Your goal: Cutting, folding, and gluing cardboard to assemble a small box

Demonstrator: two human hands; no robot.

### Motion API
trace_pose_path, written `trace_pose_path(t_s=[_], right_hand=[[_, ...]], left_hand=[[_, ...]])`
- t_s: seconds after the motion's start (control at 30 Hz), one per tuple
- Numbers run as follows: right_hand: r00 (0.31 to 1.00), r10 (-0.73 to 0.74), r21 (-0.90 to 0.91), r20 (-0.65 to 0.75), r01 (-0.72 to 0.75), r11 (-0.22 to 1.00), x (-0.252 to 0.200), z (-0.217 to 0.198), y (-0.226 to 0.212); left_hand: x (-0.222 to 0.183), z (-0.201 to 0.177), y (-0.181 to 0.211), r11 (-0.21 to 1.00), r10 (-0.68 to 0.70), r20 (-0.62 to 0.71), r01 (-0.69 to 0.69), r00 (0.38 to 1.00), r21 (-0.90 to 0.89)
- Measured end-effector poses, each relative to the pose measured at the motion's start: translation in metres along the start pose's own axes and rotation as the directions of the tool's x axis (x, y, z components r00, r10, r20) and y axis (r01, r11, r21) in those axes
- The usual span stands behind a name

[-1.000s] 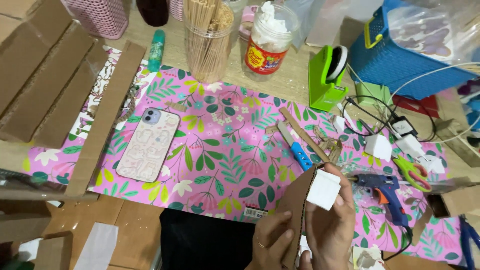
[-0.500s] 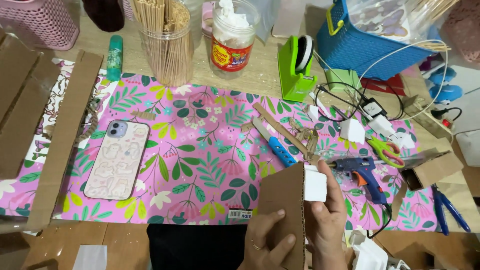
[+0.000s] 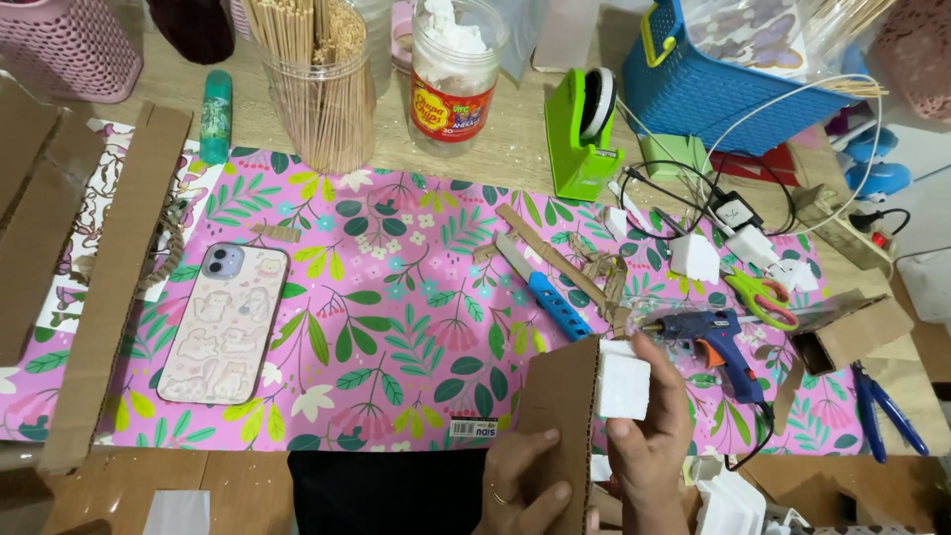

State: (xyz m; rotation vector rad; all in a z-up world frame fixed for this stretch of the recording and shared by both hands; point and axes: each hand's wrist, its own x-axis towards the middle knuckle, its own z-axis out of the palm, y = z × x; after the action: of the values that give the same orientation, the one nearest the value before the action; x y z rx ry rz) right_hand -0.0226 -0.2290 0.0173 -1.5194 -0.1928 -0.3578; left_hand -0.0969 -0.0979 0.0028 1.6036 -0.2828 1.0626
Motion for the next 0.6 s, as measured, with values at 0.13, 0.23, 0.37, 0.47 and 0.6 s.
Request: trace_pose_path(t_s=[0.13,0.23,0.37,0.47,0.6], right_hand=[[0.996,-0.085,-0.051,0.021,0.086,0.995,0.003,0.008,-0.012],[0.994,-0.104,-0.108,0.019,0.106,0.989,0.004,0.007,-0.014],[0.993,-0.117,-0.12,0.034,0.12,0.985,0.006,0.008,-0.018],[0.99,-0.136,-0.145,0.028,0.139,0.98,0.006,0.009,-0.02],[0.987,-0.155,-0.137,0.033,0.159,0.978,0.006,0.008,-0.019]], left_hand=[[0.001,0.005,0.0,0.999,0.03,-0.085,-0.027,0.996,0.035],[-0.004,0.002,-0.006,0.999,0.043,-0.067,-0.041,0.997,0.03],[-0.012,0.001,-0.018,0.994,0.107,-0.011,-0.107,0.994,-0.011],[-0.004,0.004,-0.008,0.998,0.055,-0.053,-0.054,0.997,0.014],[-0.008,0.002,-0.015,0.994,0.111,-0.003,-0.111,0.994,-0.011]])
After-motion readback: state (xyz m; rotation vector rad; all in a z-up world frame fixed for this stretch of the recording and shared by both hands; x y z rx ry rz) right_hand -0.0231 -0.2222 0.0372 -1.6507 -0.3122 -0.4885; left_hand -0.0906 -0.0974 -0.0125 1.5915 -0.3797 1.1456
